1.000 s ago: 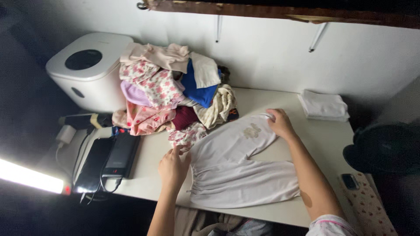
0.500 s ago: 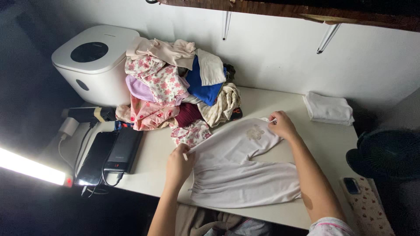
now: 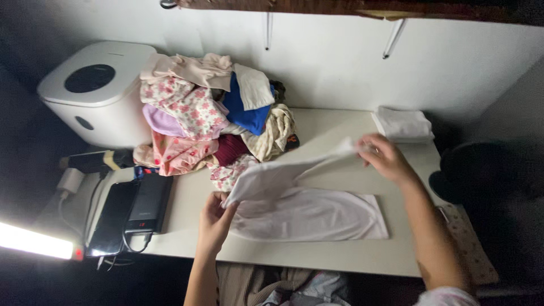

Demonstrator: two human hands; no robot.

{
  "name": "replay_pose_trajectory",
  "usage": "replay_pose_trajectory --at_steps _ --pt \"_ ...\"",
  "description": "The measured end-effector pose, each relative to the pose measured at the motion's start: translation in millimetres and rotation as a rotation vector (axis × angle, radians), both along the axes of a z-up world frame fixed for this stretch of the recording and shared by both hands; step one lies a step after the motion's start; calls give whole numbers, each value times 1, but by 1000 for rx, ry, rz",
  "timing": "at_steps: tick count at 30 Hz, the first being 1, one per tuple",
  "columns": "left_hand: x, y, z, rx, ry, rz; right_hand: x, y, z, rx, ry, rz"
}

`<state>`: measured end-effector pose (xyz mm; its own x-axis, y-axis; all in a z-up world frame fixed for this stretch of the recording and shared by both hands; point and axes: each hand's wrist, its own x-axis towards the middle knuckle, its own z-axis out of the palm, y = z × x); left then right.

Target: The person folds several white garments on a white table. They smooth each item, fold it into a compact rectangle, and place it in a growing stack on the right side of the table.

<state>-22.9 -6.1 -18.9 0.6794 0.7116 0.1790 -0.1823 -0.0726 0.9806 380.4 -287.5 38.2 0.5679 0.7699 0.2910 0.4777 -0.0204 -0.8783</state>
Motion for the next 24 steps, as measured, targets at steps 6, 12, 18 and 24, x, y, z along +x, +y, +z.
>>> replay_pose_trajectory --at_steps 6,12,18,24 --pt "-3 0 -13 -111 92 -22 -69 -94 -9 -446 222 241" --pt "17 -5 -8 539 468 272 -82 -85 -55 -441 349 -152" --pt "7 -18 5 420 588 275 -47 -42 -83 -491 11 -199" --pt "-2 -27 23 230 641 181 -8 8 -66 -491 166 -82"
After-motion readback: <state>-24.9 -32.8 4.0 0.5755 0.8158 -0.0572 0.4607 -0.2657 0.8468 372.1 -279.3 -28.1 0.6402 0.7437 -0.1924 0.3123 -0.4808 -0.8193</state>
